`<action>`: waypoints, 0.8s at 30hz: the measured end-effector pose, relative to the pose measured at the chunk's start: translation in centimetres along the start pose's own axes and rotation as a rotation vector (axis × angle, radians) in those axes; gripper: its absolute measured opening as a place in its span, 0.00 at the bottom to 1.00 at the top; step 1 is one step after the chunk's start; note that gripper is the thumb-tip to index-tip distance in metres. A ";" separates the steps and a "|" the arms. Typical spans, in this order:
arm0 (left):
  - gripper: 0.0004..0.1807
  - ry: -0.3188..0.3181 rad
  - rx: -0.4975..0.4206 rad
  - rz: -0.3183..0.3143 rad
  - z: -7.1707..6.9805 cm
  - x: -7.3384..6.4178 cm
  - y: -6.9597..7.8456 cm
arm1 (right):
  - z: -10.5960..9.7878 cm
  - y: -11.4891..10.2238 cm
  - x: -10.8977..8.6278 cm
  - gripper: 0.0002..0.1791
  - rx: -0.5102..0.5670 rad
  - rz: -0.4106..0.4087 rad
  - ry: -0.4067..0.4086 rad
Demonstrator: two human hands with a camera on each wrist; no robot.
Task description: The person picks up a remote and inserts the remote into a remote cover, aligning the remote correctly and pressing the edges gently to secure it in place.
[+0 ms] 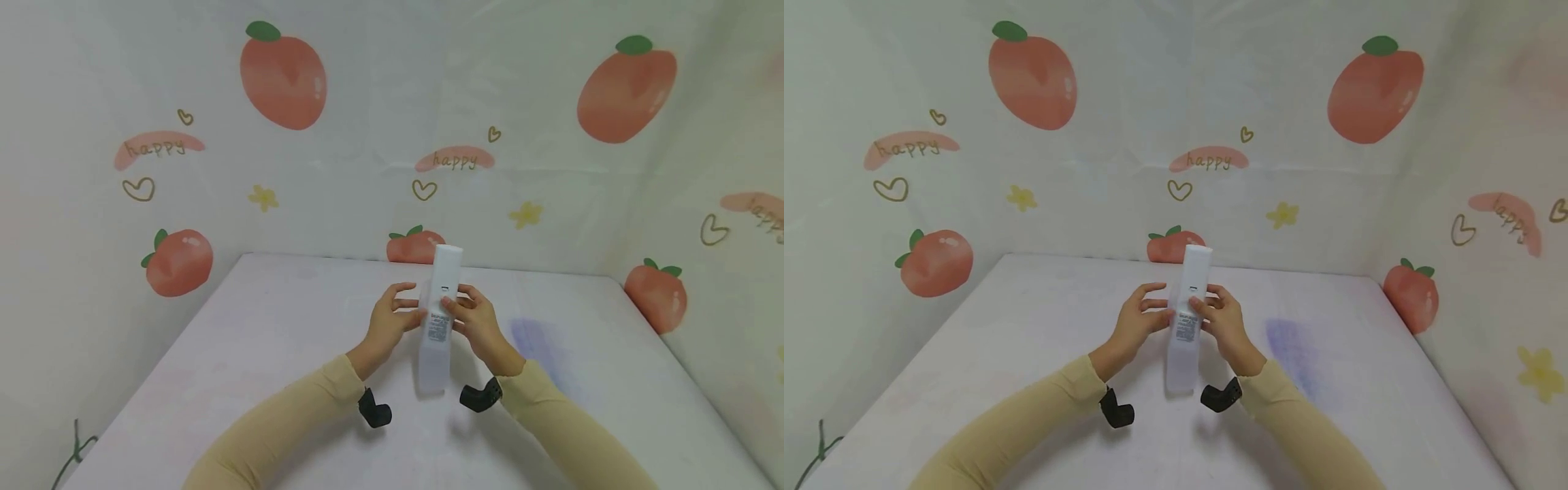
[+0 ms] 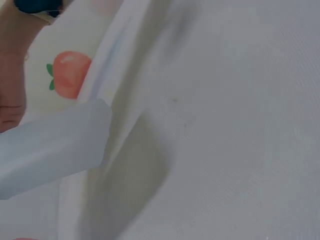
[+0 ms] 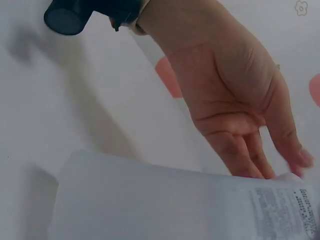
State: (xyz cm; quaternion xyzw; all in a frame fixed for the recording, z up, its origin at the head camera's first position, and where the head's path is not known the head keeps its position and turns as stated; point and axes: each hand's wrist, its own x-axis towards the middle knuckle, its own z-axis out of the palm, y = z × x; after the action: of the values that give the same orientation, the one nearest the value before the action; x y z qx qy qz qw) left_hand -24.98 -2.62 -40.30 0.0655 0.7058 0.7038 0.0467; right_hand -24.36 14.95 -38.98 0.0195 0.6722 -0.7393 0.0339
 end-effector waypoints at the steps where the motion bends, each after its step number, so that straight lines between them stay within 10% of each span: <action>1: 0.24 0.021 -0.035 -0.006 0.0 0.0 -0.1 | 0.0 0.0 0.1 0.23 0.012 -0.003 0.016; 14: 0.09 0.100 0.057 -0.108 0.7 1.1 1.2 | 0.1 0.1 -0.1 0.22 -0.092 -0.052 -0.014; 24: 0.08 0.023 -0.030 -0.137 0.8 1.5 2.0 | 0.1 -0.9 -0.4 0.25 -0.143 -0.051 -0.046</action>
State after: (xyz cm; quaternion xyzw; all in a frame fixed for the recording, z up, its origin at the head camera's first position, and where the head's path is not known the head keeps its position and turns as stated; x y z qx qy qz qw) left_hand -26.32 -1.63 -38.29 0.0082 0.6984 0.7102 0.0877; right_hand -23.98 14.97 -38.06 -0.0174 0.7225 -0.6904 0.0318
